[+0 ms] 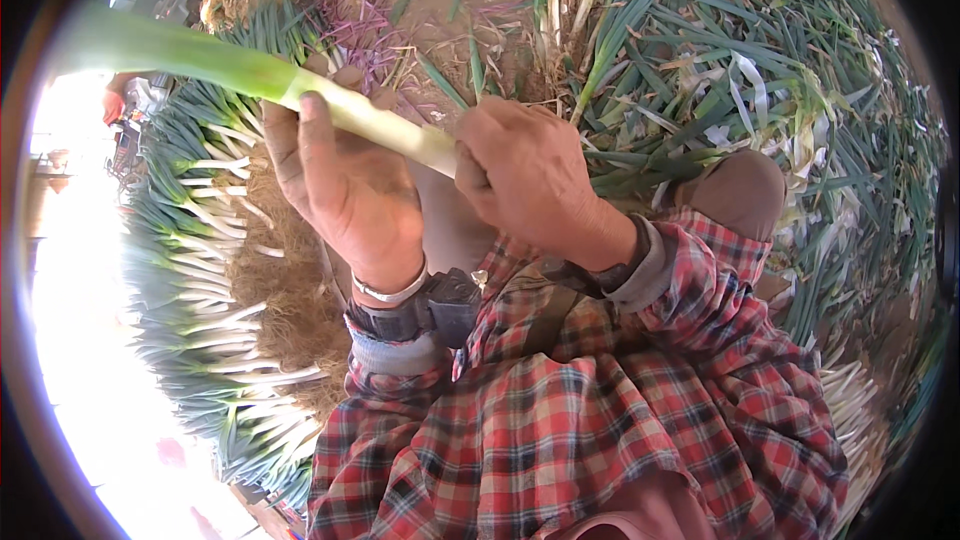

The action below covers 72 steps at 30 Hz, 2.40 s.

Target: The person cleans leeks by hand, peeling away the outer layers of the stalks and pulling off the roots. They pick up each leek from a pile, strip the skin and roots, and then place the cleaned leek onto a separate arrangement on the ground.

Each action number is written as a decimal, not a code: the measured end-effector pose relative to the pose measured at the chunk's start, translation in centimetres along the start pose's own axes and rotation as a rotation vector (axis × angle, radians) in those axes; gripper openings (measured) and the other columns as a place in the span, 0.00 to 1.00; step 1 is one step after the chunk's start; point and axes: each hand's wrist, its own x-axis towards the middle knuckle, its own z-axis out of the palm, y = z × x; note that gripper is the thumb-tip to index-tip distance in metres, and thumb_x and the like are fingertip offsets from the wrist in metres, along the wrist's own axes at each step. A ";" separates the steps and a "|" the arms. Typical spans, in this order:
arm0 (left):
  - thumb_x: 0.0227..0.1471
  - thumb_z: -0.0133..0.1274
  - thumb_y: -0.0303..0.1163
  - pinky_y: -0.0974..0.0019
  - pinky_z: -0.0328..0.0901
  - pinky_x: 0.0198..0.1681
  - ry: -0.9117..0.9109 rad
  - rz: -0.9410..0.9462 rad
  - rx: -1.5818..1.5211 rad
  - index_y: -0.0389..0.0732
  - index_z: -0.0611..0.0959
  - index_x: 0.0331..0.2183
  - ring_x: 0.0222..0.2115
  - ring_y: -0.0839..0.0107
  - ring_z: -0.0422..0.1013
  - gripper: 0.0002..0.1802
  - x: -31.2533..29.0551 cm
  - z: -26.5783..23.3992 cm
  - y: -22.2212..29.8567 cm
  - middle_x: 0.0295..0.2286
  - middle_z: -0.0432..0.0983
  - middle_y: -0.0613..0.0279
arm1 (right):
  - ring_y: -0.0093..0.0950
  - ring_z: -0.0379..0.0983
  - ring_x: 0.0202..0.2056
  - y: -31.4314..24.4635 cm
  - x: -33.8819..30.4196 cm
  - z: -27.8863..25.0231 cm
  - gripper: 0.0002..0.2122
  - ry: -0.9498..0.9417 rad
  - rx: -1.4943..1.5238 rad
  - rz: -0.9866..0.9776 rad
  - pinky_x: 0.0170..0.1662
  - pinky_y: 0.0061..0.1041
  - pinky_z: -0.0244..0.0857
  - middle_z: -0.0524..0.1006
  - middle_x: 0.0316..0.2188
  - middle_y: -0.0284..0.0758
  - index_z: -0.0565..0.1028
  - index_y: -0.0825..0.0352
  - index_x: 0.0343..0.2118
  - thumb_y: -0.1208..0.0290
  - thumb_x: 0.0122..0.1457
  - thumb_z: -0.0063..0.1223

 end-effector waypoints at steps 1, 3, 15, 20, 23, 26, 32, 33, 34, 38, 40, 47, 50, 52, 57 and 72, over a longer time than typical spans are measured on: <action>0.59 0.47 0.29 0.63 0.66 0.41 -0.003 -0.001 0.003 0.39 0.69 0.52 0.41 0.69 0.68 0.19 0.2 -0.1 0.2 0.41 0.72 0.59 | 0.37 0.72 0.26 0.3 0.0 -0.2 0.08 0.003 0.002 0.002 0.29 0.35 0.66 0.70 0.23 0.39 0.71 0.68 0.31 0.77 0.46 0.54; 0.60 0.44 0.30 0.64 0.65 0.38 -0.131 -0.074 -0.191 0.39 0.68 0.53 0.40 0.69 0.66 0.19 0.8 -0.5 0.9 0.43 0.70 0.57 | 0.32 0.75 0.29 1.4 0.2 -0.7 0.05 -0.126 0.268 0.277 0.35 0.32 0.67 0.75 0.26 0.38 0.71 0.68 0.32 0.77 0.52 0.51; 0.59 0.43 0.35 0.66 0.64 0.35 0.002 -0.054 -0.038 0.33 0.71 0.47 0.32 0.72 0.65 0.19 7.7 -3.8 2.2 0.37 0.71 0.57 | 0.32 0.72 0.32 10.1 -6.8 -10.8 0.06 -0.346 0.130 0.471 0.36 0.28 0.65 0.74 0.33 0.42 0.71 0.70 0.33 0.73 0.58 0.47; 0.59 0.47 0.37 0.65 0.65 0.38 0.023 -0.079 -0.007 0.33 0.74 0.46 0.32 0.70 0.66 0.19 7.1 -2.2 2.6 0.34 0.71 0.56 | 0.36 0.72 0.34 11.8 -7.2 -9.3 0.07 -0.279 -0.250 0.462 0.38 0.32 0.65 0.74 0.31 0.42 0.72 0.70 0.33 0.74 0.53 0.55; 0.58 0.49 0.36 0.64 0.65 0.38 0.000 -0.136 -0.087 0.34 0.75 0.46 0.32 0.69 0.67 0.18 6.3 -0.8 2.4 0.34 0.72 0.57 | 0.37 0.72 0.33 5.9 -3.2 -4.7 0.10 -0.047 0.356 0.178 0.37 0.33 0.65 0.73 0.29 0.41 0.72 0.70 0.32 0.74 0.49 0.60; 0.59 0.49 0.35 0.64 0.66 0.38 -0.070 -0.118 -0.058 0.34 0.75 0.45 0.33 0.69 0.68 0.17 5.8 0.1 1.5 0.34 0.73 0.57 | 0.31 0.72 0.32 1.4 -0.8 -2.8 0.09 -0.122 0.511 0.168 0.38 0.30 0.66 0.74 0.30 0.38 0.73 0.70 0.33 0.75 0.50 0.60; 0.59 0.48 0.32 0.64 0.66 0.37 -0.046 -0.122 0.042 0.37 0.75 0.44 0.34 0.70 0.69 0.13 4.2 1.8 0.8 0.36 0.74 0.59 | 0.22 0.71 0.27 0.3 -1.5 -3.2 0.08 -0.215 0.547 0.327 0.32 0.24 0.66 0.75 0.27 0.34 0.72 0.71 0.30 0.76 0.51 0.60; 0.60 0.47 0.31 0.64 0.65 0.39 -0.046 -0.119 0.048 0.37 0.73 0.45 0.37 0.69 0.68 0.13 3.9 1.8 0.7 0.39 0.73 0.58 | 0.21 0.70 0.26 0.2 -1.7 -3.2 0.07 -0.222 0.630 0.380 0.30 0.24 0.66 0.74 0.25 0.34 0.72 0.71 0.29 0.76 0.51 0.59; 0.60 0.47 0.31 0.64 0.65 0.39 -0.047 -0.122 0.050 0.37 0.73 0.45 0.37 0.69 0.68 0.13 3.8 1.9 0.7 0.39 0.73 0.58 | 0.21 0.70 0.26 0.4 -1.9 -3.1 0.07 -0.220 0.631 0.384 0.30 0.24 0.66 0.74 0.25 0.34 0.72 0.71 0.29 0.76 0.51 0.59; 0.59 0.48 0.31 0.66 0.67 0.35 -0.062 -0.113 0.184 0.38 0.75 0.44 0.33 0.73 0.70 0.12 2.9 3.0 0.6 0.34 0.74 0.62 | 0.26 0.71 0.26 0.7 -2.5 -2.8 0.07 -0.305 0.666 0.377 0.30 0.26 0.65 0.74 0.25 0.38 0.72 0.71 0.29 0.76 0.50 0.58; 0.58 0.49 0.32 0.69 0.69 0.32 -0.055 -0.122 0.244 0.38 0.77 0.43 0.29 0.76 0.70 0.12 2.7 3.2 0.4 0.30 0.73 0.64 | 0.32 0.73 0.28 1.0 -2.7 -2.7 0.07 -0.353 0.659 0.388 0.31 0.30 0.65 0.74 0.26 0.41 0.73 0.70 0.30 0.75 0.49 0.58; 0.59 0.46 0.31 0.71 0.68 0.32 -0.101 -0.087 0.360 0.35 0.77 0.43 0.30 0.74 0.71 0.12 3.0 2.1 0.0 0.32 0.74 0.61 | 0.18 0.68 0.27 2.5 -5.6 -5.1 0.05 -0.400 1.262 0.493 0.31 0.19 0.63 0.74 0.29 0.32 0.67 0.67 0.31 0.77 0.57 0.51; 0.61 0.38 0.31 0.70 0.68 0.30 -0.206 0.017 0.749 0.31 0.77 0.39 0.31 0.70 0.72 0.16 5.5 -1.1 -0.8 0.32 0.74 0.55 | 0.16 0.66 0.26 3.1 -6.1 -5.2 0.05 -0.427 1.263 0.526 0.29 0.18 0.61 0.72 0.27 0.30 0.66 0.68 0.32 0.77 0.57 0.50; 0.61 0.37 0.31 0.70 0.66 0.27 -0.003 -0.057 0.549 0.29 0.77 0.38 0.29 0.69 0.69 0.17 8.7 -2.3 -1.1 0.31 0.72 0.56 | 0.14 0.65 0.27 3.1 -6.1 -6.0 0.04 -0.451 1.149 0.472 0.30 0.16 0.59 0.70 0.27 0.28 0.67 0.68 0.33 0.78 0.57 0.50; 0.61 0.36 0.30 0.69 0.64 0.28 -0.054 -0.074 0.198 0.34 0.73 0.41 0.29 0.70 0.65 0.13 15.8 -9.5 2.6 0.31 0.70 0.57 | 0.16 0.63 0.31 4.7 -9.1 -9.3 0.07 -0.548 0.937 0.566 0.34 0.19 0.58 0.69 0.28 0.26 0.70 0.67 0.37 0.76 0.56 0.53; 0.57 0.40 0.25 0.69 0.63 0.30 -0.195 -0.121 0.129 0.32 0.71 0.46 0.28 0.71 0.63 0.15 15.7 -11.9 6.4 0.32 0.65 0.58 | 0.32 0.71 0.29 5.9 -5.5 -2.1 0.10 -0.722 0.677 0.192 0.35 0.28 0.65 0.74 0.28 0.44 0.73 0.71 0.37 0.69 0.61 0.49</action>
